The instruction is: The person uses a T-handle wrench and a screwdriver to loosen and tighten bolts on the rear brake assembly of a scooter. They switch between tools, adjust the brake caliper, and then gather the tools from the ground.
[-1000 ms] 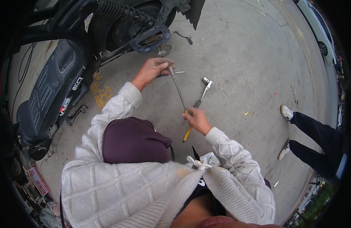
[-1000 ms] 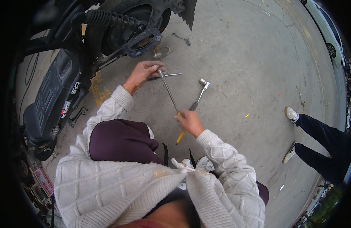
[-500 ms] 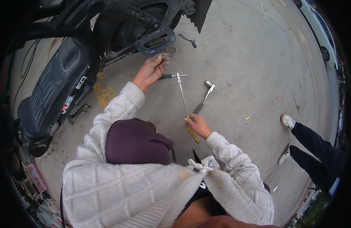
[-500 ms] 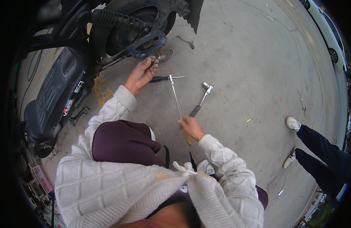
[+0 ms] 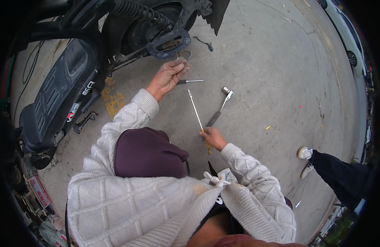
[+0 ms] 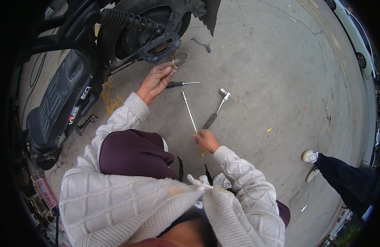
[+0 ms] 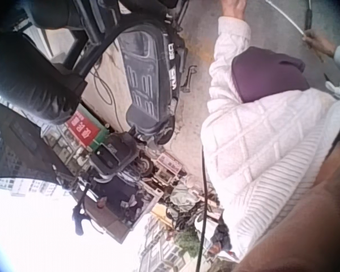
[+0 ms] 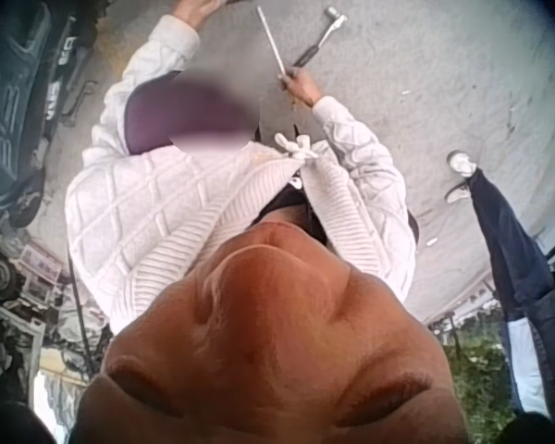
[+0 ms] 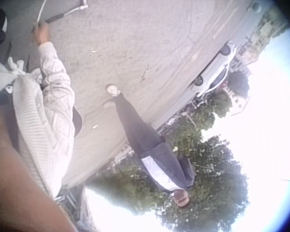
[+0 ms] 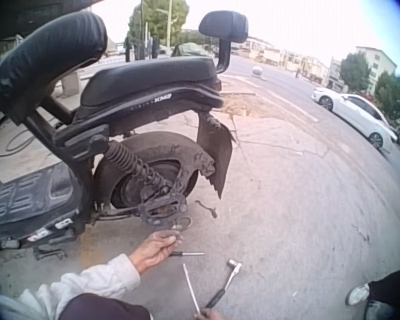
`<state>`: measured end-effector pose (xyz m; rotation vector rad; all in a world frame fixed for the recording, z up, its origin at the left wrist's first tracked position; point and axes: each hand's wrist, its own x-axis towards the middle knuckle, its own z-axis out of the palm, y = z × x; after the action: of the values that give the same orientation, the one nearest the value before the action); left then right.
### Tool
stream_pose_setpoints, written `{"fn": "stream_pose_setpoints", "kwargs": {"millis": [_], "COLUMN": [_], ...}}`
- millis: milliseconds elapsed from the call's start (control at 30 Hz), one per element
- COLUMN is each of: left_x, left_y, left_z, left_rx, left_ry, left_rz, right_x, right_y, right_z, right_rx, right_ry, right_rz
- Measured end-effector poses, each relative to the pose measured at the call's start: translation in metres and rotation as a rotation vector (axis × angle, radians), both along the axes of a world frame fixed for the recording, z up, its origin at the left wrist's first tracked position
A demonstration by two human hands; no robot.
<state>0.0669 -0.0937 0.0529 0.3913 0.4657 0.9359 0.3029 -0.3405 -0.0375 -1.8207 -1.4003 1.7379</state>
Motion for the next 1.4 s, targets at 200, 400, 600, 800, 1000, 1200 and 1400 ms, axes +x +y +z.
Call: {"fn": "stream_pose_setpoints", "kwargs": {"millis": [200, 400, 600, 800, 1000, 1200, 1400], "left_x": [0.000, 0.000, 0.001, 0.004, 0.007, 0.008, 0.007], "left_y": [0.000, -0.001, -0.003, -0.009, -0.012, -0.017, -0.019], "left_z": [0.001, 0.002, 0.007, 0.021, 0.034, 0.048, 0.056], "left_rx": [0.027, 0.038, 0.090, 0.241, 0.537, 0.806, 0.810], "left_ry": [0.014, 0.030, 0.126, 0.445, 0.703, 0.857, 0.813], "left_rz": [0.012, 0.024, 0.039, 0.032, 0.072, 0.163, 0.166], "right_x": [-0.003, -0.004, -0.006, -0.008, -0.010, -0.013, -0.016], "right_y": [-0.001, -0.001, 0.000, 0.002, 0.005, 0.007, 0.010], "right_z": [0.001, 0.003, 0.001, 0.004, 0.006, 0.008, 0.010], "right_rx": [-0.048, -0.043, -0.036, -0.030, -0.015, -0.009, -0.027], "right_ry": [-0.004, -0.016, -0.016, -0.029, -0.044, -0.061, -0.038], "right_rz": [0.018, 0.032, 0.036, 0.043, 0.068, 0.093, 0.073]}}
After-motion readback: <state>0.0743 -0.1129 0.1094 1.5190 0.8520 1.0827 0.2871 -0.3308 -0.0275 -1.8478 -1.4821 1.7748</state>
